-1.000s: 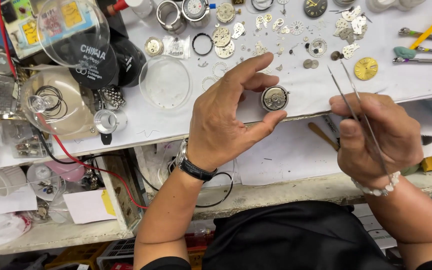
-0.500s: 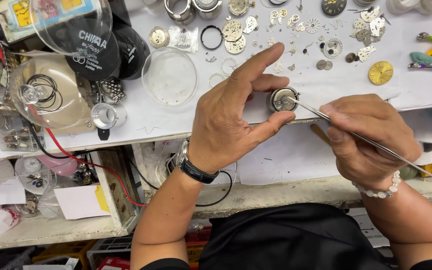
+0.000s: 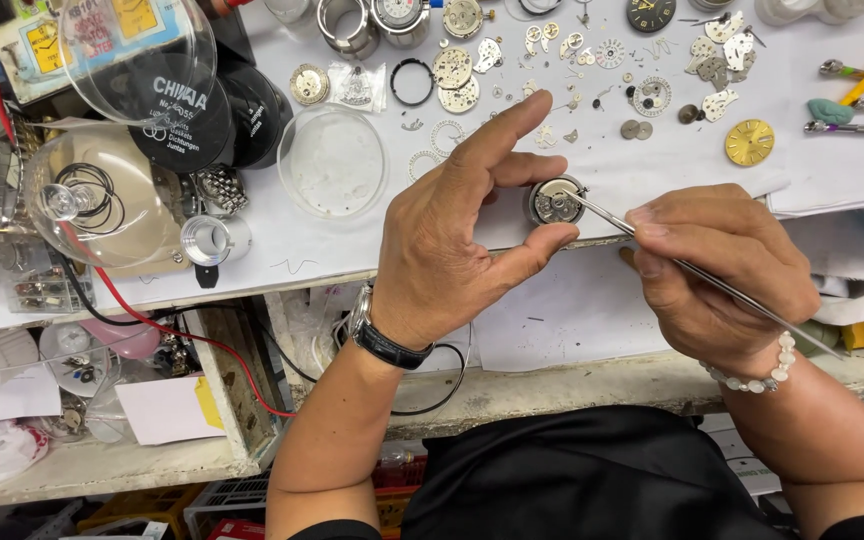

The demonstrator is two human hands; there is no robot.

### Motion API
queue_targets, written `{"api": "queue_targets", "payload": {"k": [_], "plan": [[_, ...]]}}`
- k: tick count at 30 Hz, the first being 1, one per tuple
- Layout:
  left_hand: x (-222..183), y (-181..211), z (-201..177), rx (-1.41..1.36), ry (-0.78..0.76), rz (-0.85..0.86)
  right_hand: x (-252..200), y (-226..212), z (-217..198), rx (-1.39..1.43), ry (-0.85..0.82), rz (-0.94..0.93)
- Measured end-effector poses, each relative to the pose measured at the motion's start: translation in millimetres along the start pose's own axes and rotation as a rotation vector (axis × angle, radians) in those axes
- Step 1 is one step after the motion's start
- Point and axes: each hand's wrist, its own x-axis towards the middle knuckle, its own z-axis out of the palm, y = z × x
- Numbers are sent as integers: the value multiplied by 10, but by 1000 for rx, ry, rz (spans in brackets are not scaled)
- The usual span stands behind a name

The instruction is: Searching for and installing tiny spare parts into a watch movement using tweezers at a repair bench.

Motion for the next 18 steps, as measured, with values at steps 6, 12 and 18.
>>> {"api": "queue_targets", "payload": {"k": [6, 12, 18], "plan": [[-9, -16, 1, -5, -11, 13, -37, 18, -6, 8, 28, 12], [-6, -34, 9, -14, -12, 28, -29, 19, -10, 34, 36, 1], [-3, -37, 0, 7, 0, 64, -14, -37, -25, 46, 37, 16]]}}
